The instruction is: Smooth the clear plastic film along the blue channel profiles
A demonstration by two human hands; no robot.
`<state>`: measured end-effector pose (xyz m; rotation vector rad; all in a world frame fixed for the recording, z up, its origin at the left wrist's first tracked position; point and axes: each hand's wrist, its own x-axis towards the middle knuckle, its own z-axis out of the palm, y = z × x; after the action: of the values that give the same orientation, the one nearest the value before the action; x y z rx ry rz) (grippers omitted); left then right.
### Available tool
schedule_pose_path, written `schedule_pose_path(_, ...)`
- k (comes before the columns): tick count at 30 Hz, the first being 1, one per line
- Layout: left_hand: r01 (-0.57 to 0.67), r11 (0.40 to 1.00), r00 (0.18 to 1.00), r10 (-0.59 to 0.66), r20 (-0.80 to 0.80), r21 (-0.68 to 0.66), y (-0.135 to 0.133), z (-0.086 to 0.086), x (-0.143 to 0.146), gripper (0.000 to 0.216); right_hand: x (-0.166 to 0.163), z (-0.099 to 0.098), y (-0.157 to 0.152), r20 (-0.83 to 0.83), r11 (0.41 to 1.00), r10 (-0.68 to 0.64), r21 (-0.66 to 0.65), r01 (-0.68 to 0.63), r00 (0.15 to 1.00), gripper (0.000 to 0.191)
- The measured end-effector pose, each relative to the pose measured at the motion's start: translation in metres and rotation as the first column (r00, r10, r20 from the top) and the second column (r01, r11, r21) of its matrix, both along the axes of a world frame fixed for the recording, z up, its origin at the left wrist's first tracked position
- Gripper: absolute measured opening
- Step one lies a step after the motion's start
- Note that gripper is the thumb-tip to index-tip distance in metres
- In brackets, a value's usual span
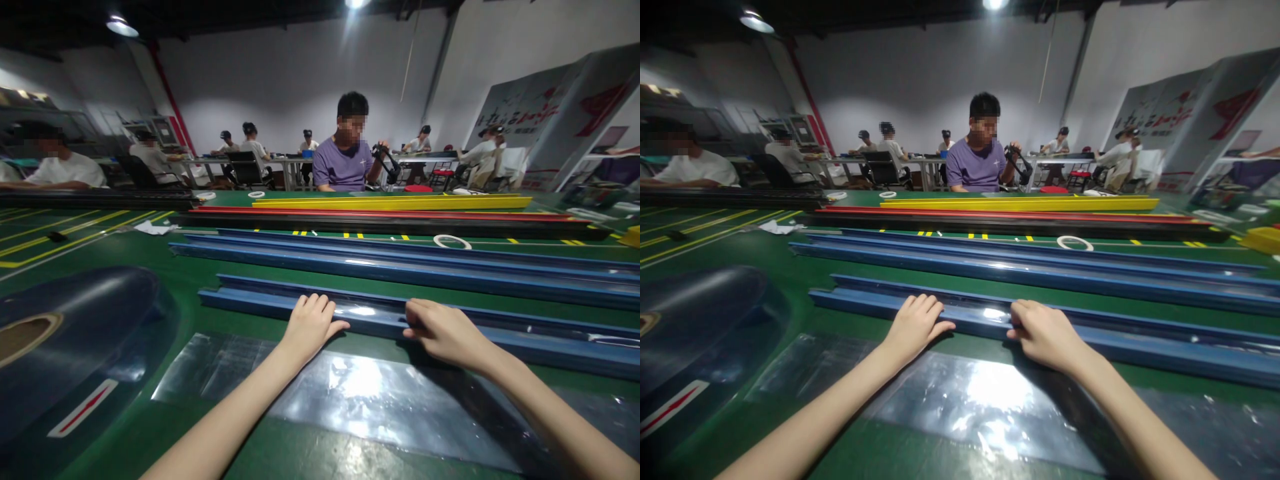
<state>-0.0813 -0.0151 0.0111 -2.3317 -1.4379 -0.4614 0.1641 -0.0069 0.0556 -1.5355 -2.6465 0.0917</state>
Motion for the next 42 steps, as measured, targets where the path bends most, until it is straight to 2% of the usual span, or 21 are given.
schedule_pose_path(8,0.003,1.0,1.0,-0.003,-0.009,0.0,-0.003,0.0,0.0,0.03,0.007,-0.01,0.001,-0.101,0.996,-0.024,-0.089,0.015,0.995,0.016)
schedule_pose_path(15,0.01,0.999,1.0,-0.01,0.007,0.034,-0.002,-0.003,0.001,0.029,0.009,-0.02,-0.002,-0.115,0.999,-0.031,-0.033,0.027,0.993,0.018)
schedule_pose_path(42,-0.006,0.999,1.0,0.008,-0.025,0.052,-0.002,-0.005,0.001,0.031,0.008,-0.019,-0.002,-0.1,0.999,-0.02,-0.037,0.016,0.995,0.018)
